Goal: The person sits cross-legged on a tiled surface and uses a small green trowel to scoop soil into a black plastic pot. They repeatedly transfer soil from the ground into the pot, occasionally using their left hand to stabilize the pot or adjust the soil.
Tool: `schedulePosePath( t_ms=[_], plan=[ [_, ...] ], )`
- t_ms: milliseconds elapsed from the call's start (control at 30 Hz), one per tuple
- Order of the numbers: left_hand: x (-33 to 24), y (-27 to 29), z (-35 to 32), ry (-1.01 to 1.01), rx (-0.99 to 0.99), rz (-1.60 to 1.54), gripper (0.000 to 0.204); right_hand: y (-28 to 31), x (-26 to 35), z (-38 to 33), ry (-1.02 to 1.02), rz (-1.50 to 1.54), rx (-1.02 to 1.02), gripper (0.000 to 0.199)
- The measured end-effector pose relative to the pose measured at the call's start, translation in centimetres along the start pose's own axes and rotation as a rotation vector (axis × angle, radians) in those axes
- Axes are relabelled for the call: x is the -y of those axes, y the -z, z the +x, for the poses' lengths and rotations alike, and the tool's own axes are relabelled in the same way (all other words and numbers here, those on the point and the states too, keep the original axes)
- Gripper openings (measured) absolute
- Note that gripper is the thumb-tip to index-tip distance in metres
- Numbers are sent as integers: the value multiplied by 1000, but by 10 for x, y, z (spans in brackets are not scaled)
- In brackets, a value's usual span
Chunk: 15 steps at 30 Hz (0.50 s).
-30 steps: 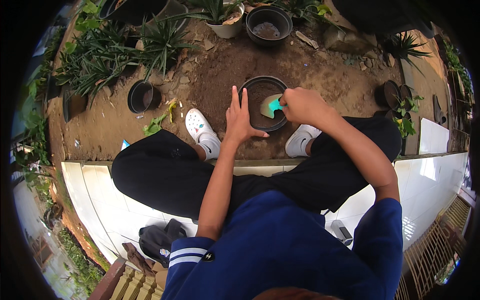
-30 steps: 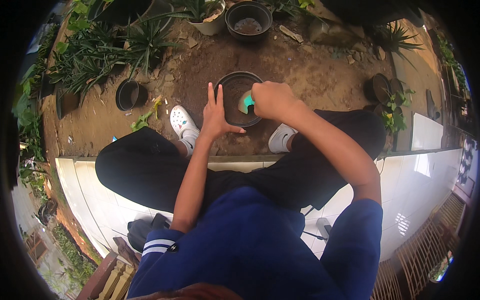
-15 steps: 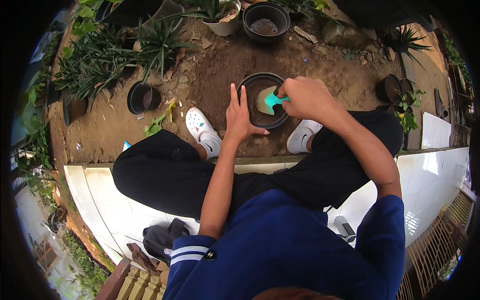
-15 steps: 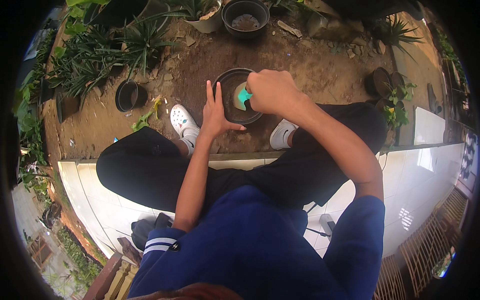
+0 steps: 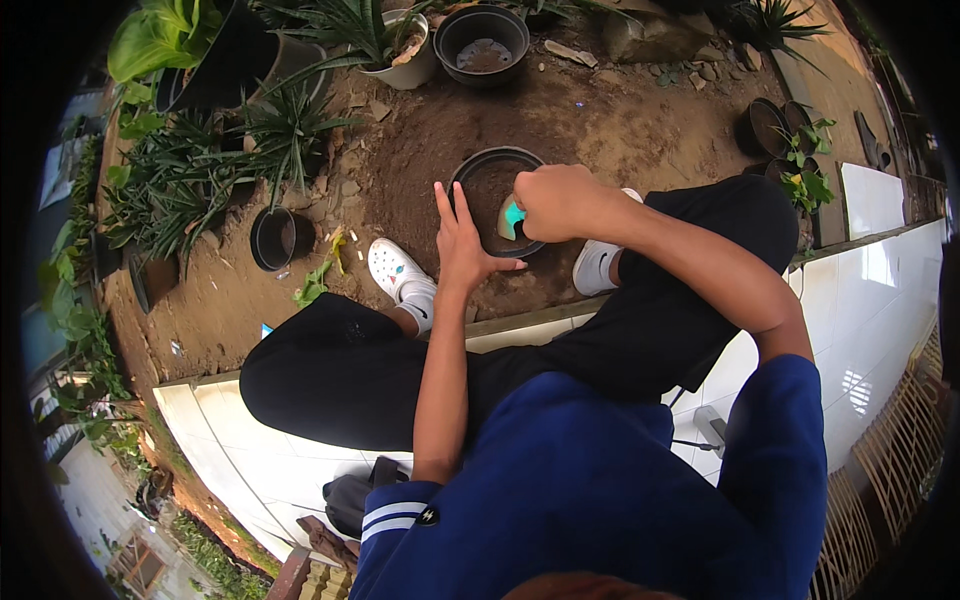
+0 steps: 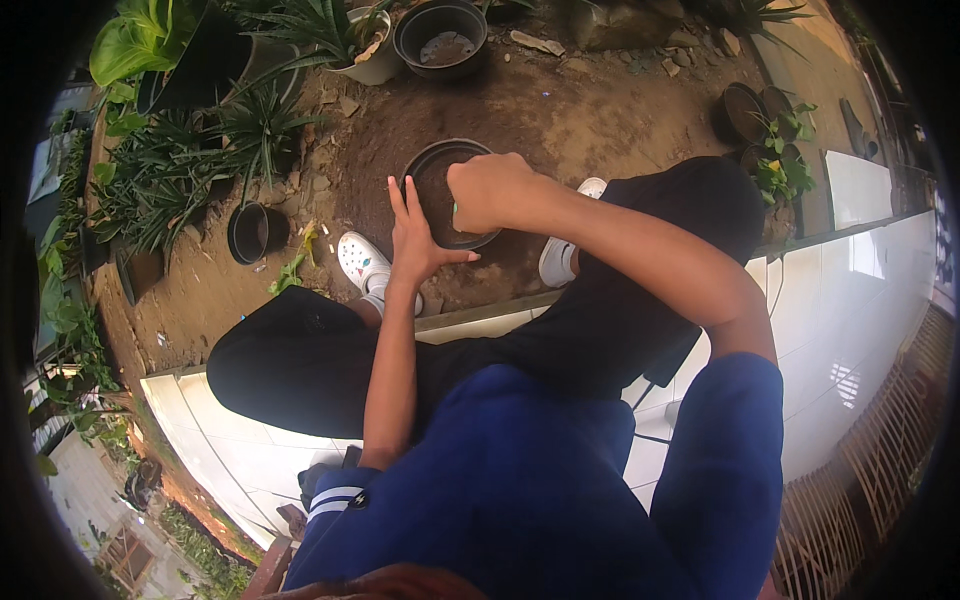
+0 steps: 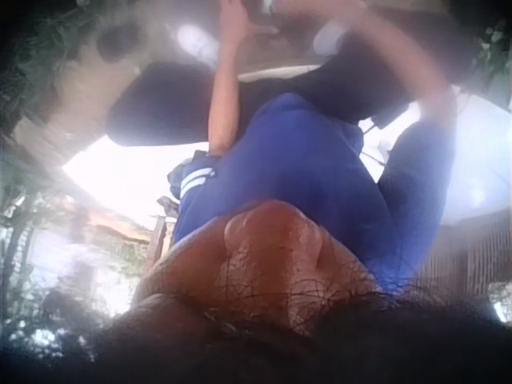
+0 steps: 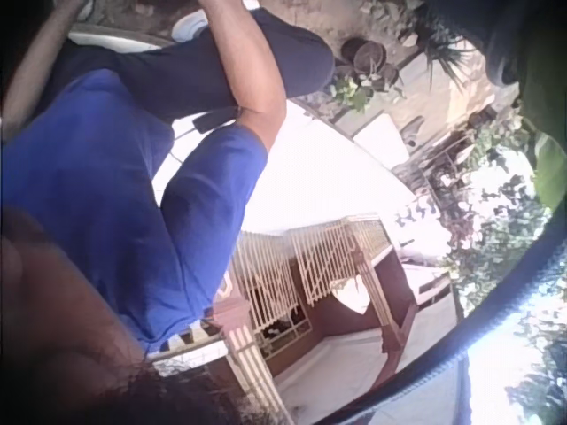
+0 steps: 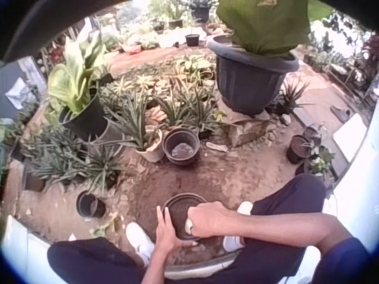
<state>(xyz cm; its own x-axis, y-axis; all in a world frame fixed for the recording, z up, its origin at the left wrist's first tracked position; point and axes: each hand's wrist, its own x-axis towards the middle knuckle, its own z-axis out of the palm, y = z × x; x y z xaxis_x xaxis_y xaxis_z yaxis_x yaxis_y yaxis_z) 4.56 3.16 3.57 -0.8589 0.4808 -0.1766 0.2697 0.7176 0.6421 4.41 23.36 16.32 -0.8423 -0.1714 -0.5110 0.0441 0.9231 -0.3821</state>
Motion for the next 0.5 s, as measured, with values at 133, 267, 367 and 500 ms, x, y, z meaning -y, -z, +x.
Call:
schedulePosePath(
  t_ms=[133,267,367,500],
  plan=[
    [-1,-1,1,2,-11,11,163,0,-7,-1,33,63,-157,26],
    [-1,-1,4,-31,-4,30,162,-9,-10,3,44,-40,-131,21],
    [3,-1,0,-41,-17,23,162,12,0,-5,116,-90,-70,21],
    [1,-2,2,-46,-4,37,161,-9,-23,2,325,-186,-129,22]
  ],
)
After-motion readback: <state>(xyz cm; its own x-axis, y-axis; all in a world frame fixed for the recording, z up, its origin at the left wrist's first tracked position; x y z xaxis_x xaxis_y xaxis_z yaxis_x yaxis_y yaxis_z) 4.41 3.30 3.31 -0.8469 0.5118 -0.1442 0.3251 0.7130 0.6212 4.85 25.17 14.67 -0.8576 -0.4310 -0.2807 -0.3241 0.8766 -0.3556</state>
